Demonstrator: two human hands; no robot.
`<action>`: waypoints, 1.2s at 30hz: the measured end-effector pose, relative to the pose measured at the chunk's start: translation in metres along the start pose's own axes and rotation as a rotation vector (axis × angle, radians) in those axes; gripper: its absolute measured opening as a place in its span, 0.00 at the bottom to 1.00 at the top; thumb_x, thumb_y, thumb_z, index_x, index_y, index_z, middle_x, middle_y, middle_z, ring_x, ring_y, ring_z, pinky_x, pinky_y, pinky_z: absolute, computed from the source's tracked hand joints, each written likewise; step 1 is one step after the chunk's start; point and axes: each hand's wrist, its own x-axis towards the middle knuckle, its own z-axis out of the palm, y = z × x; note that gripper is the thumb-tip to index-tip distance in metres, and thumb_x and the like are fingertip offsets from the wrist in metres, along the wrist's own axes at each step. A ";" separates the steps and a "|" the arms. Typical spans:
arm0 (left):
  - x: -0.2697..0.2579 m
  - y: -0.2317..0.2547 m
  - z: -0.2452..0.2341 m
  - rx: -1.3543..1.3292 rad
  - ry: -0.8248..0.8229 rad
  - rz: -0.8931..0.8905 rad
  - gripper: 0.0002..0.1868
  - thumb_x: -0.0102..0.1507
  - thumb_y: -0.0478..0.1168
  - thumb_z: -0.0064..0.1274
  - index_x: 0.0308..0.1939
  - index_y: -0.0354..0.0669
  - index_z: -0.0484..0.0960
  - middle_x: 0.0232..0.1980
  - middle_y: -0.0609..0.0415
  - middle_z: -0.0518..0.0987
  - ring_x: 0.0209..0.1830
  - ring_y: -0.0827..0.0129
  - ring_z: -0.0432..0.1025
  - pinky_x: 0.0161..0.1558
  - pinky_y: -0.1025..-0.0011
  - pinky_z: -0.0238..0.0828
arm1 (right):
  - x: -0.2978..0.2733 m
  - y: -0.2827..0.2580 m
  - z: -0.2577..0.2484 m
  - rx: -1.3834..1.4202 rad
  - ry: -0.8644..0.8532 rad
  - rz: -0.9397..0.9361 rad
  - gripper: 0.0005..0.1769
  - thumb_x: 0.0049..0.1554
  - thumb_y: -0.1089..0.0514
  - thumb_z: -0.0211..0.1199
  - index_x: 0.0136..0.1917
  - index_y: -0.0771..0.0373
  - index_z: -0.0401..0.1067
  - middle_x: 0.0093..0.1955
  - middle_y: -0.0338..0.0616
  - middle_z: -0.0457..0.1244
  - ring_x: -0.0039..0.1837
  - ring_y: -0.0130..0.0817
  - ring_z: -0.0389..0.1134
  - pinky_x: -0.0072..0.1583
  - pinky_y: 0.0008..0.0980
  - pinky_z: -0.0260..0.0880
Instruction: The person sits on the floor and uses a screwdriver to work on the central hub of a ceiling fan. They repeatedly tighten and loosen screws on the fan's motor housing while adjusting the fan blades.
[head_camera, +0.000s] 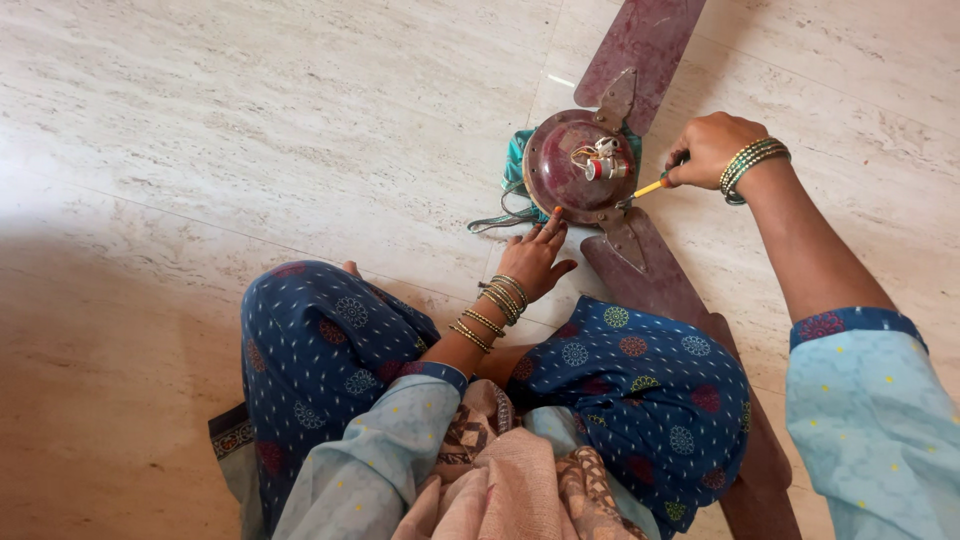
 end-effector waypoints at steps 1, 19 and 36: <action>0.000 0.000 0.000 -0.006 0.006 0.003 0.38 0.66 0.63 0.47 0.73 0.43 0.67 0.84 0.53 0.46 0.73 0.59 0.64 0.58 0.53 0.68 | 0.004 0.003 0.002 0.020 -0.008 0.003 0.18 0.46 0.41 0.75 0.49 0.45 0.85 0.46 0.41 0.74 0.50 0.43 0.74 0.49 0.42 0.74; 0.006 -0.007 0.000 0.004 0.005 -0.001 0.39 0.66 0.64 0.49 0.73 0.43 0.66 0.84 0.53 0.49 0.75 0.57 0.63 0.60 0.55 0.67 | 0.047 0.023 -0.004 0.461 -0.421 0.357 0.15 0.58 0.45 0.68 0.48 0.57 0.86 0.37 0.35 0.72 0.30 0.24 0.51 0.33 0.31 0.54; 0.035 -0.038 -0.021 -0.351 0.555 -0.312 0.35 0.63 0.46 0.63 0.72 0.43 0.70 0.74 0.39 0.69 0.68 0.44 0.70 0.66 0.55 0.70 | -0.099 0.013 0.148 1.926 0.353 0.364 0.14 0.65 0.53 0.60 0.60 0.62 0.74 0.40 0.43 0.66 0.33 0.28 0.64 0.34 0.28 0.67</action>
